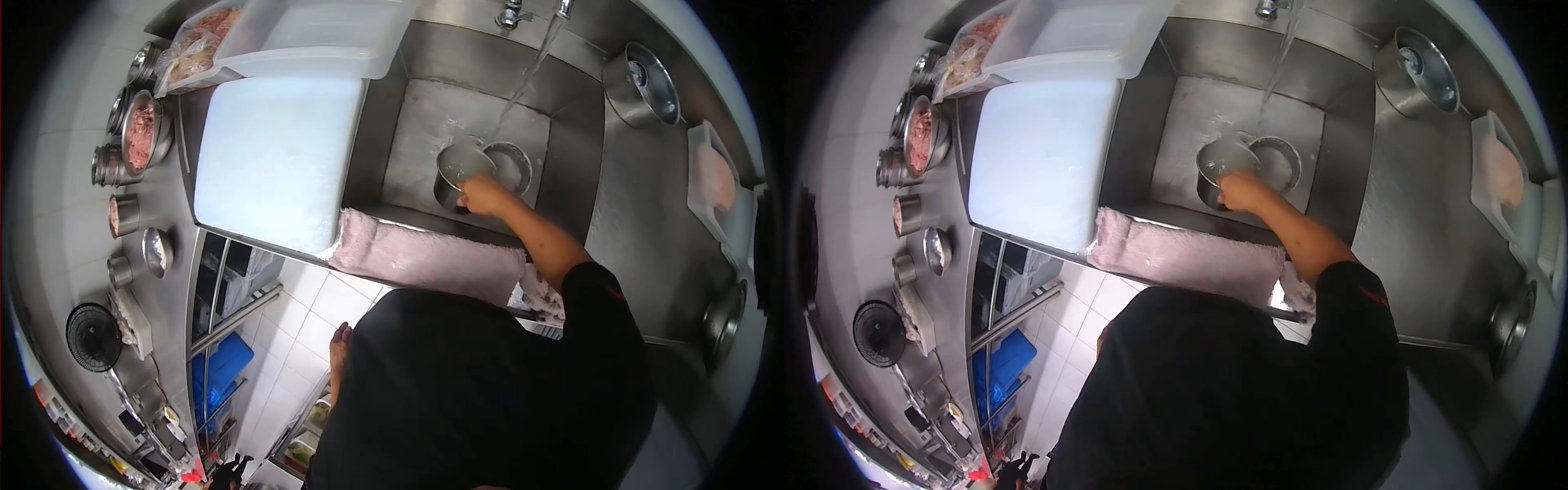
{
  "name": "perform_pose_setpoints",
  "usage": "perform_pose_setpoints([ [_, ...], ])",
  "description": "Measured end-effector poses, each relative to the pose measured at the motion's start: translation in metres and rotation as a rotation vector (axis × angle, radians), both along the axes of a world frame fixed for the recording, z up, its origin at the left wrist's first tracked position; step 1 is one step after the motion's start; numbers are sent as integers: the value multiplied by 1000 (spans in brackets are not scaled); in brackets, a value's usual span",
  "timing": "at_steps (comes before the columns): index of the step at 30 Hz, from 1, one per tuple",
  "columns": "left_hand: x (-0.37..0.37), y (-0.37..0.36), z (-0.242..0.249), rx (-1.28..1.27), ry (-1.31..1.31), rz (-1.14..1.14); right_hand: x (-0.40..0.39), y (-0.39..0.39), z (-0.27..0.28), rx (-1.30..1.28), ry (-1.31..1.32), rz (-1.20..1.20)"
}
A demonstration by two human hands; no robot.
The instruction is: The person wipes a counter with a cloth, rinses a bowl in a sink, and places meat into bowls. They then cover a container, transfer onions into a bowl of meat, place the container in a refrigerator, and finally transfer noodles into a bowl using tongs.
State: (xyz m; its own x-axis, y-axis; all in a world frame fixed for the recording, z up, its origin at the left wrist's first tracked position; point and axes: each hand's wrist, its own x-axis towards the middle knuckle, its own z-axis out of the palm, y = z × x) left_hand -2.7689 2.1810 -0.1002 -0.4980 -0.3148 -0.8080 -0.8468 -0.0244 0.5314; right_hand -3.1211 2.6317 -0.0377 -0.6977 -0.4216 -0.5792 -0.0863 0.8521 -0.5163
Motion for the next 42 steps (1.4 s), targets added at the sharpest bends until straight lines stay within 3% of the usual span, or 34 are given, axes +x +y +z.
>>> perform_pose_setpoints([
  [5, 16, -15, -44, 79, 33, 18, 21, 42, 33, -85, -146, -92],
  [7, 17, -17, -50, 115, 92, 75, 28, 67, -6, -131, -35, -201],
  [10, 21, -14, -52, 129, 121, 143, 11, 77, 4, -108, -95, -260],
  [13, -5, 1, -19, 64, 21, 185, 8, 101, -25, -134, 14, -425],
  [16, -11, 7, -9, 69, 22, 167, -13, 115, -4, -150, -68, -479],
  [21, 3, -2, -30, 124, 65, 220, -35, 127, -6, 9, 62, -552],
  [24, 2, 4, -18, 115, 64, 199, -38, 100, 22, 104, 165, -316],
  [27, 1, 5, -15, 102, 67, 182, -27, 79, 10, 231, 123, -166],
  [31, -2, 4, -7, 28, 62, 156, -30, 68, -3, 293, 16, -80],
  [34, -12, 15, 18, 37, -8, 159, -38, 58, 25, 215, 105, -80],
  [36, 2, 3, -7, 77, 42, 142, -40, 46, 22, 33, 199, -5],
  [38, 15, -7, -32, 71, 120, 49, -45, 18, 24, 59, 140, 147],
  [39, 20, -8, -39, 42, 169, -33, -45, 8, 4, 49, 193, 207],
  [42, 8, 3, -27, 60, 98, 80, -37, -22, -36, 125, 307, 352],
])
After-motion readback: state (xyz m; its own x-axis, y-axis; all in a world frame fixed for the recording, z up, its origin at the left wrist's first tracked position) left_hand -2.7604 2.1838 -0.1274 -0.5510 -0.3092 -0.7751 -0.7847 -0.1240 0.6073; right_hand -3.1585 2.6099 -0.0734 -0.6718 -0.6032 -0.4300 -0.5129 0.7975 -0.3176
